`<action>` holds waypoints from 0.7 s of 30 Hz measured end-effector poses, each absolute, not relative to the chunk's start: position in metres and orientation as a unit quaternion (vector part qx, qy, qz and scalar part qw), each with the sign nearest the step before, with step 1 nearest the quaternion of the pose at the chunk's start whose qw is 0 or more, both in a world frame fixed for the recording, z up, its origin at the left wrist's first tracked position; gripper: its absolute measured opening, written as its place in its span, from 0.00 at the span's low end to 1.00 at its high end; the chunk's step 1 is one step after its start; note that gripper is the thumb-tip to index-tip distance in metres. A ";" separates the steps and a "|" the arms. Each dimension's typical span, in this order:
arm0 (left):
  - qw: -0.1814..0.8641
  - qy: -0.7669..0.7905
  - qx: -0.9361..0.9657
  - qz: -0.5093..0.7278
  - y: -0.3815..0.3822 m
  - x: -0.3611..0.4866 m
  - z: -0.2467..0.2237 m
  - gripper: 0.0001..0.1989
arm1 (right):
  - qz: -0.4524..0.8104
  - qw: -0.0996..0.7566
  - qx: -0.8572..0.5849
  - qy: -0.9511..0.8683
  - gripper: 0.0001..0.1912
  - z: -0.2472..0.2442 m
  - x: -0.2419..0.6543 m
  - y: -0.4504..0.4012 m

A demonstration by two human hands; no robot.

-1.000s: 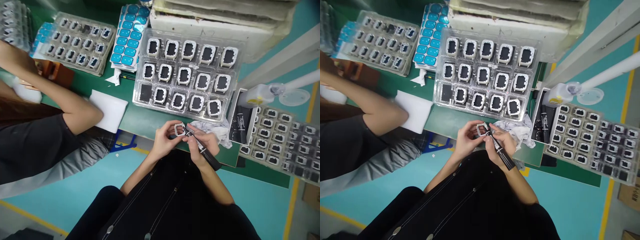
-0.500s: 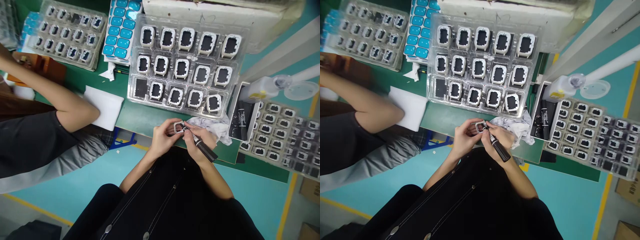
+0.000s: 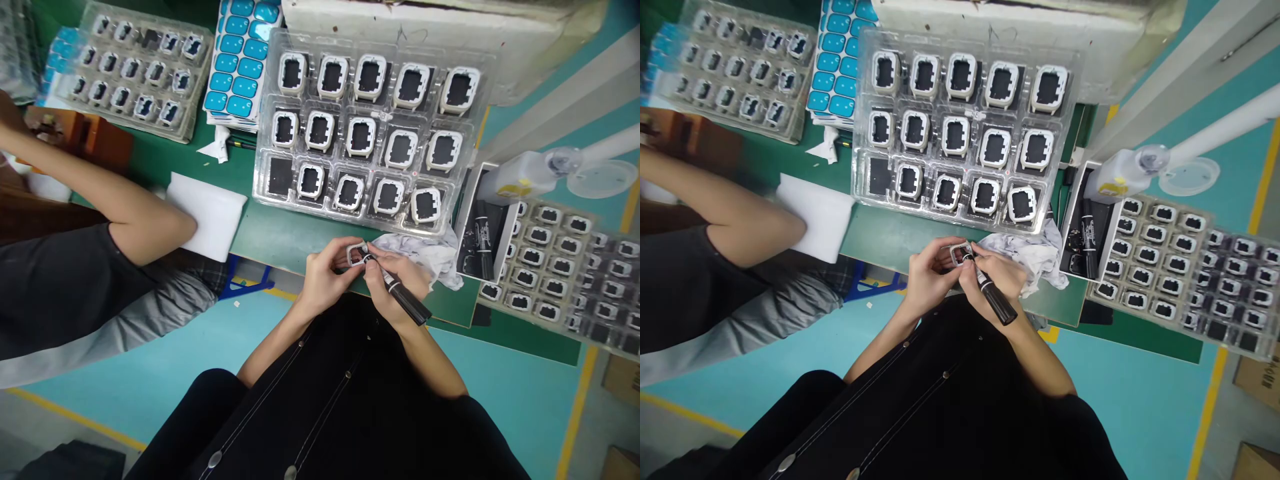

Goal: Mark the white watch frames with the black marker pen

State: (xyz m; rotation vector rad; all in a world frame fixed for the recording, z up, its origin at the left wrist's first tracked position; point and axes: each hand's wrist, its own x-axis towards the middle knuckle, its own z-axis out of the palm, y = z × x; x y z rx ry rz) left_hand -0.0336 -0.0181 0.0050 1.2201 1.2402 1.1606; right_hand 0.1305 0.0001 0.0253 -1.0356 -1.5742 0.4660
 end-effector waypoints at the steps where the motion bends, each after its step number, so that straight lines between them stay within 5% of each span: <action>1: 0.502 0.514 0.505 0.479 -0.018 -0.034 0.005 0.22 | 0.202 0.566 -0.438 -0.668 0.08 0.025 0.131 0.000; 21: 0.458 0.528 0.539 0.469 -0.022 -0.033 0.002 0.21 | 0.204 0.572 -0.438 -0.663 0.09 0.025 0.130 -0.002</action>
